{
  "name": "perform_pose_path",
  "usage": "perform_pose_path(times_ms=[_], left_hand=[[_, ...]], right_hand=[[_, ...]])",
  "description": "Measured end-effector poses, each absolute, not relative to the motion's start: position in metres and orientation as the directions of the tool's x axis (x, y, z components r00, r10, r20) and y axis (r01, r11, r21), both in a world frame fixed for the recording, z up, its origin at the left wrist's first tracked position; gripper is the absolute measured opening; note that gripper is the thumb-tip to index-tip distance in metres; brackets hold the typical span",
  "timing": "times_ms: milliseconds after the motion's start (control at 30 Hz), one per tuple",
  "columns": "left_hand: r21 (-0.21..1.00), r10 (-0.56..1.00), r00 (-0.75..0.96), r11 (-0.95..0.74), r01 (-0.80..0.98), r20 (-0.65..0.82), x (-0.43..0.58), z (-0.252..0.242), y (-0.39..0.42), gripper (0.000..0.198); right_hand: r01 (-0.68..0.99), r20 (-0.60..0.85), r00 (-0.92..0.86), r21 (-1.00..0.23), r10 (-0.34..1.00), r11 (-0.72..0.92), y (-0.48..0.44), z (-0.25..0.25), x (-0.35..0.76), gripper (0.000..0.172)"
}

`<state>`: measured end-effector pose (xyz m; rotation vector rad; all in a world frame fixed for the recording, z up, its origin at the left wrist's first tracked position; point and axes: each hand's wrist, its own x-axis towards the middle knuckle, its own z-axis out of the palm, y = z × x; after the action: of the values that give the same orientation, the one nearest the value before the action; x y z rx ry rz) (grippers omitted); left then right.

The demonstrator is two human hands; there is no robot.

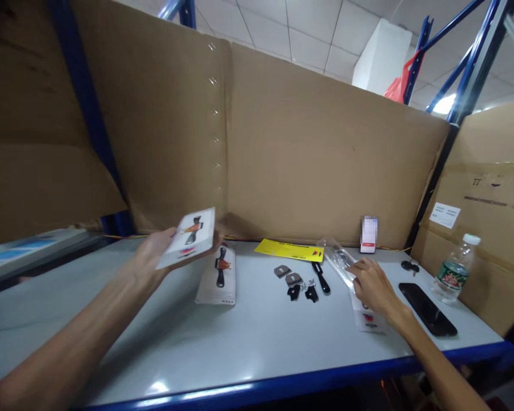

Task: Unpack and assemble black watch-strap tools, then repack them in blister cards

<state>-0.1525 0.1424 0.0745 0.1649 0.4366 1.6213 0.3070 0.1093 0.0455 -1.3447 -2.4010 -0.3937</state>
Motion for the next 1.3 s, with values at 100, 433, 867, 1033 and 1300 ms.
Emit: perform_pose_path(times_ms=[100, 433, 867, 1033, 1300], left_hand=[[0.498, 0.987, -0.055, 0.027, -0.867, -0.149, -0.121, 0.089, 0.132, 0.052], [0.547, 0.977, 0.161, 0.212, -0.81, -0.139, -0.027, 0.072, 0.144, 0.062], [0.457, 0.985, -0.052, 0.028, -0.889, -0.162, 0.006, 0.056, 0.159, 0.06], [0.443, 0.98, -0.032, 0.061, -0.895, -0.198, 0.013, 0.044, 0.162, 0.058], [0.39, 0.962, -0.06, 0.051, -0.919, -0.266, 0.006, 0.049, 0.164, 0.05]], right_hand=[[0.78, 0.56, -0.452, -0.129, 0.694, 0.612, 0.109, 0.05, 0.283, 0.035], [0.238, 0.321, -0.507, -0.84, 0.8, 0.488, 0.13, 0.061, 0.165, 0.039], [-0.105, 0.003, -0.45, -0.993, 0.893, -0.05, 0.103, 0.028, 0.147, 0.045], [-0.115, -0.029, -0.341, -0.991, 0.94, -0.073, 0.111, 0.02, 0.145, 0.039], [-0.147, -0.091, -0.346, -0.978, 0.934, -0.15, 0.113, 0.017, 0.14, 0.032]])
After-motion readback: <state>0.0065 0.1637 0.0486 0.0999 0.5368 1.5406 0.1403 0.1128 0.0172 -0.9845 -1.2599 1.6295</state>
